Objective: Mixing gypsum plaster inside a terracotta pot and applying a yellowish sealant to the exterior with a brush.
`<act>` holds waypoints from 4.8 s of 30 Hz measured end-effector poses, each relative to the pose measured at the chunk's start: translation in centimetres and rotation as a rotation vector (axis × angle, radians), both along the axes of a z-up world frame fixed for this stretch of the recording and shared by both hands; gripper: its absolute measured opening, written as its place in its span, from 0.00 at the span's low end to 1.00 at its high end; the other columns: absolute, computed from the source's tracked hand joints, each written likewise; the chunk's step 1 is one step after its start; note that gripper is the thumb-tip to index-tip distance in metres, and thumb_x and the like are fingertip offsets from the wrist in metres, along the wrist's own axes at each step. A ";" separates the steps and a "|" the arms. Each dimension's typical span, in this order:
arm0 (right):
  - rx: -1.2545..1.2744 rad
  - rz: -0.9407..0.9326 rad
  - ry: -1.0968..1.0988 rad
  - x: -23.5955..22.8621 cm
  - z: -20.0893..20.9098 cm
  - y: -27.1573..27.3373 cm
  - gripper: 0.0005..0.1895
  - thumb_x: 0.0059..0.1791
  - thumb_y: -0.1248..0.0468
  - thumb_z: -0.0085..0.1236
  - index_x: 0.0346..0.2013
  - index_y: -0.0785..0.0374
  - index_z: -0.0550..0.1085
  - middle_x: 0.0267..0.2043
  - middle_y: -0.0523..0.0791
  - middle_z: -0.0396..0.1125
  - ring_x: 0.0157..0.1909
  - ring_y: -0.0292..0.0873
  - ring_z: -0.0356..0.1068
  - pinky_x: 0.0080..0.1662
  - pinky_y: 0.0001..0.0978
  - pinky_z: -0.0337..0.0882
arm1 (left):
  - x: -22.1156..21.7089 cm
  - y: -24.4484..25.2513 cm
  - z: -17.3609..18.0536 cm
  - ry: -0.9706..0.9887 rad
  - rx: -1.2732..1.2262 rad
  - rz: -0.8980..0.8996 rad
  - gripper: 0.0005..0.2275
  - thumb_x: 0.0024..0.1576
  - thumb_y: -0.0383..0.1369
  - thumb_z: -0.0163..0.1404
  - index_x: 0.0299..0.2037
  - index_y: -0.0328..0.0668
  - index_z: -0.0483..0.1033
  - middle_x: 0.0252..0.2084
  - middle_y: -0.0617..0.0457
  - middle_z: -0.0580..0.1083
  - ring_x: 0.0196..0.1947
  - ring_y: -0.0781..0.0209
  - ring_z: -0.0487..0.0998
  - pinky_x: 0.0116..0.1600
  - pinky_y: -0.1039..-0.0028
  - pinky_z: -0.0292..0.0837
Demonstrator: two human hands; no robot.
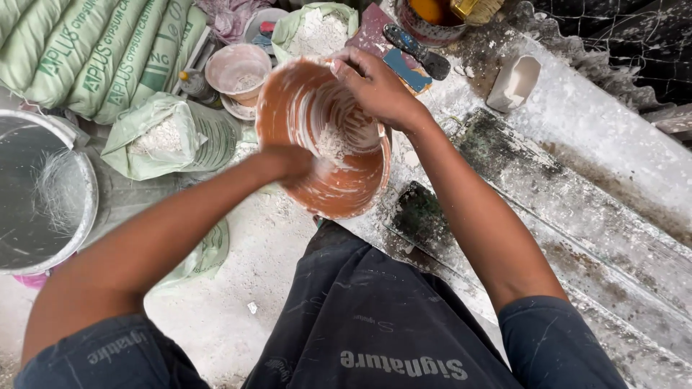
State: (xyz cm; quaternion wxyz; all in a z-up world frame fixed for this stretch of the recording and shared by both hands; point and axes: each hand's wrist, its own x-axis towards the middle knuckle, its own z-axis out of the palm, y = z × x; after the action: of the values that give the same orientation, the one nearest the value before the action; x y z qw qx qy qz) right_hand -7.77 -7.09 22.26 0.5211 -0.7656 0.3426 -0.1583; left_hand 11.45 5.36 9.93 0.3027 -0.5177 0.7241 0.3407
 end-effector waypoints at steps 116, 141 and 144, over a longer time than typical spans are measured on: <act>0.146 0.071 -0.002 -3.2 -3.1 -3.4 0.33 0.55 0.43 0.48 0.68 0.61 0.68 0.72 0.49 0.60 0.74 0.47 0.51 0.71 0.42 0.51 | -11.1 -9.4 -4.4 1.054 -0.189 1.261 0.13 0.60 0.32 0.43 0.37 0.27 0.78 0.33 0.35 0.79 0.34 0.45 0.81 0.41 0.55 0.74; 0.170 0.245 0.029 -0.7 -0.9 -3.3 0.29 0.57 0.47 0.49 0.68 0.59 0.68 0.73 0.48 0.60 0.73 0.46 0.57 0.72 0.40 0.54 | -12.7 -7.8 -14.7 1.302 -0.210 1.178 0.14 0.61 0.37 0.48 0.45 0.30 0.78 0.41 0.40 0.77 0.40 0.49 0.79 0.45 0.58 0.75; 0.209 0.220 0.066 -0.6 -0.9 -3.4 0.31 0.55 0.46 0.49 0.68 0.57 0.68 0.72 0.47 0.60 0.72 0.45 0.59 0.71 0.40 0.57 | -11.1 -9.6 -12.6 1.574 -0.106 1.394 0.15 0.63 0.36 0.47 0.50 0.29 0.76 0.43 0.42 0.77 0.40 0.53 0.78 0.44 0.60 0.75</act>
State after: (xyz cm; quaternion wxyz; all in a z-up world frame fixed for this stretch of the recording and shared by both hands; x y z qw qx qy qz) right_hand -8.39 -10.52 21.38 0.6004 -0.7449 0.2884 -0.0386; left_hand 0.37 -4.20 -2.71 -0.5391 -0.4650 0.2724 0.6473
